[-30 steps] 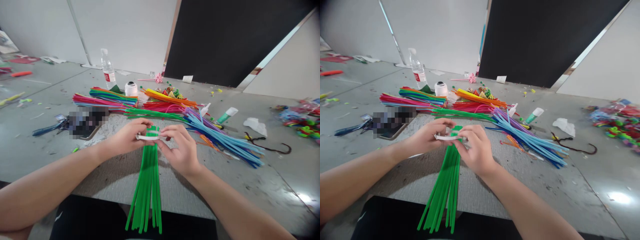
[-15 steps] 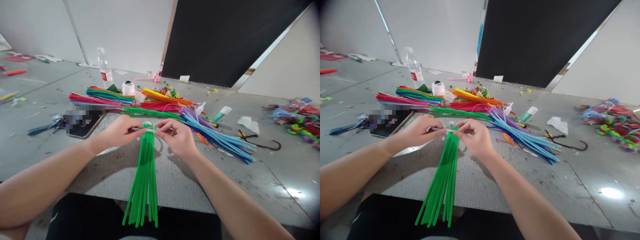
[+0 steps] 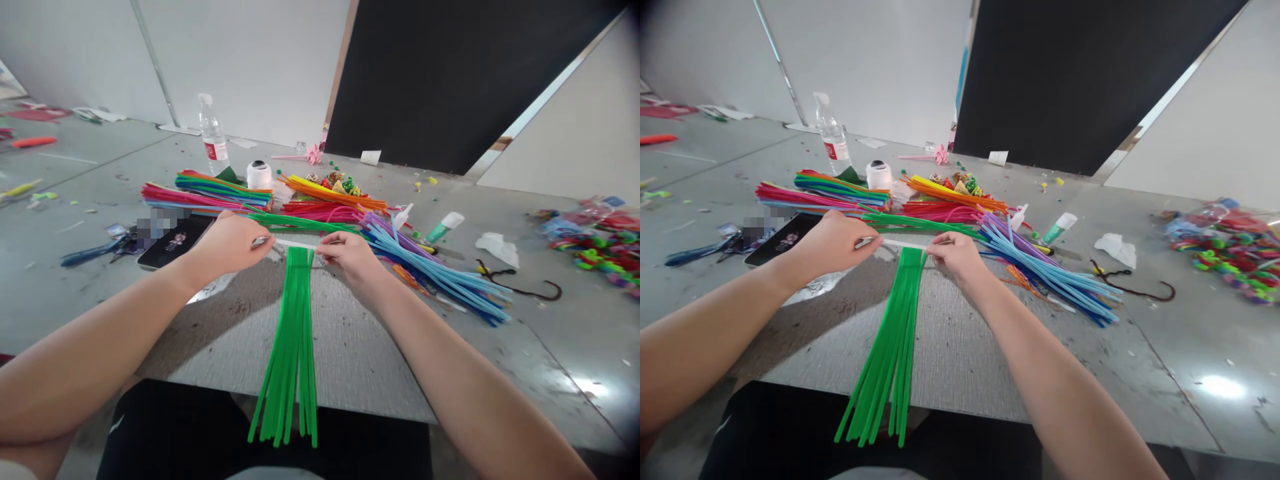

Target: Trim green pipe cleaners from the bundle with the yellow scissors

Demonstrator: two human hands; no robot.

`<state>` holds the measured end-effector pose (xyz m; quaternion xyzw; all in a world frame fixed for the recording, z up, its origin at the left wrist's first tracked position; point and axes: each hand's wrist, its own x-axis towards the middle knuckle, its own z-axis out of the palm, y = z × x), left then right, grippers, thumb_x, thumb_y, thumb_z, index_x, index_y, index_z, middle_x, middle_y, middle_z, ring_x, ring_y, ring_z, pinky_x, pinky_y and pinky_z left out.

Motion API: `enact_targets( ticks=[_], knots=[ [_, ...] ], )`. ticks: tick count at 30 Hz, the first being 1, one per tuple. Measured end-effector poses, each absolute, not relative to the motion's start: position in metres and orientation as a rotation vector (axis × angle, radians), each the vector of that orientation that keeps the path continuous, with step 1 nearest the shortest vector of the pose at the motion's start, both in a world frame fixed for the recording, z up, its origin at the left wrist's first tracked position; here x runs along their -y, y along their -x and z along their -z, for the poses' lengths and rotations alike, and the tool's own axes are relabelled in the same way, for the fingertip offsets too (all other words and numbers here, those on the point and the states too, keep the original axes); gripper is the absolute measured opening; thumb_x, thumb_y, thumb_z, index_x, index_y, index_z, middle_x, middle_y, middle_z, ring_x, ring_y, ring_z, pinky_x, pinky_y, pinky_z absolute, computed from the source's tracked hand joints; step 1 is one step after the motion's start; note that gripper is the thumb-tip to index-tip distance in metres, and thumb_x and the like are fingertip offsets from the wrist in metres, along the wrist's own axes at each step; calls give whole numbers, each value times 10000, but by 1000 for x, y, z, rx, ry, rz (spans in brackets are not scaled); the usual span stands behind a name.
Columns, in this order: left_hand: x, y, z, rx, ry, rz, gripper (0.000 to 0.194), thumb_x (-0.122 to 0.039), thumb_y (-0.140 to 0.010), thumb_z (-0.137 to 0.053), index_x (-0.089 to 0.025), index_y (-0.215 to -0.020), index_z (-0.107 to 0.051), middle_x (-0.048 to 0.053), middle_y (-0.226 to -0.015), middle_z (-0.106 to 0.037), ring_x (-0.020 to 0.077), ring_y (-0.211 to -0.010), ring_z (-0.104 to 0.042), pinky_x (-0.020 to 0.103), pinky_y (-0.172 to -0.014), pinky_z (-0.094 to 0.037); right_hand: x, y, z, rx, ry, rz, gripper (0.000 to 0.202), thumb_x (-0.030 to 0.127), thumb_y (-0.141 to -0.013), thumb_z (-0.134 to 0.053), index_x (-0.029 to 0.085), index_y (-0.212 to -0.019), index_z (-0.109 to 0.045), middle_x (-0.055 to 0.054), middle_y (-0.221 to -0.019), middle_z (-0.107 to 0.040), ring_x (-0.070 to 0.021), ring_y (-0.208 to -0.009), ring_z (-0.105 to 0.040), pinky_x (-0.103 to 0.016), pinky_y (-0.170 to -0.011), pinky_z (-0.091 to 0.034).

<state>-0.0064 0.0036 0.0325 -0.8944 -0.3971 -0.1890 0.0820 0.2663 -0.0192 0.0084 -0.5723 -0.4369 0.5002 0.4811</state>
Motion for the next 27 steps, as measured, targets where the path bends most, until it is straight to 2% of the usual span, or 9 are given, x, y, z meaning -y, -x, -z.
enact_targets(
  ticks=[3, 7, 12, 16, 21, 25, 27],
  knots=[
    [-7, 6, -31, 1218, 2645, 555, 415, -437, -1026, -472, -206, -885, -787, 69, -746, -760, 238, -689, -666, 378, -756, -428, 12, -270, 0, 1098, 1419, -1152, 167, 165, -625, -820, 186, -738, -699, -4, -628, -665, -104, -504, -542, -266, -513, -441],
    [-9, 7, -29, 1254, 2672, 670, 391, -463, -1010, -522, -211, -857, -779, 58, -711, -735, 216, -651, -640, 338, -654, -399, 9, -274, 5, 1158, 1411, -1162, 141, 207, -651, -817, 189, -763, -733, -4, -635, -654, -107, -508, -522, -266, -489, -406],
    [-6, 7, -29, 1328, 2719, 828, 385, -491, -1006, -553, -208, -834, -748, 32, -674, -686, 184, -607, -577, 327, -616, -363, 16, -273, 7, 1294, 1370, -1102, 215, 382, -716, -820, 211, -758, -697, 19, -639, -607, -111, -518, -489, -284, -501, -377],
    [-2, 4, -29, 1271, 2735, 858, 362, -456, -1012, -550, -204, -840, -743, 39, -710, -703, 192, -651, -593, 339, -692, -396, 19, -276, 4, 1410, 1366, -971, 241, 431, -737, -790, 232, -786, -663, 20, -685, -617, -137, -597, -529, -296, -557, -407],
    [5, 0, -28, 1257, 2671, 960, 268, -401, -1009, -551, -221, -917, -727, 40, -789, -742, 234, -835, -669, 425, -934, -405, 21, -281, -6, 1470, 1329, -760, 222, 425, -722, -783, 235, -779, -685, -18, -807, -696, -181, -771, -611, -357, -744, -493],
    [9, -4, -29, 1276, 2665, 958, 256, -373, -1020, -514, -211, -910, -679, 48, -798, -726, 238, -840, -658, 456, -956, -394, 24, -282, -13, 1181, 1165, -1011, 304, 441, -693, -841, 245, -875, -696, -23, -837, -723, -192, -799, -670, -369, -771, -526],
    [9, -5, -30, 1304, 2682, 970, 235, -354, -1011, -514, -210, -894, -658, 41, -777, -717, 228, -806, -648, 442, -930, -407, 22, -284, -14, 1067, 1105, -1070, 322, 421, -660, -870, 250, -860, -684, -11, -822, -721, -181, -773, -670, -362, -763, -534]
  ],
)
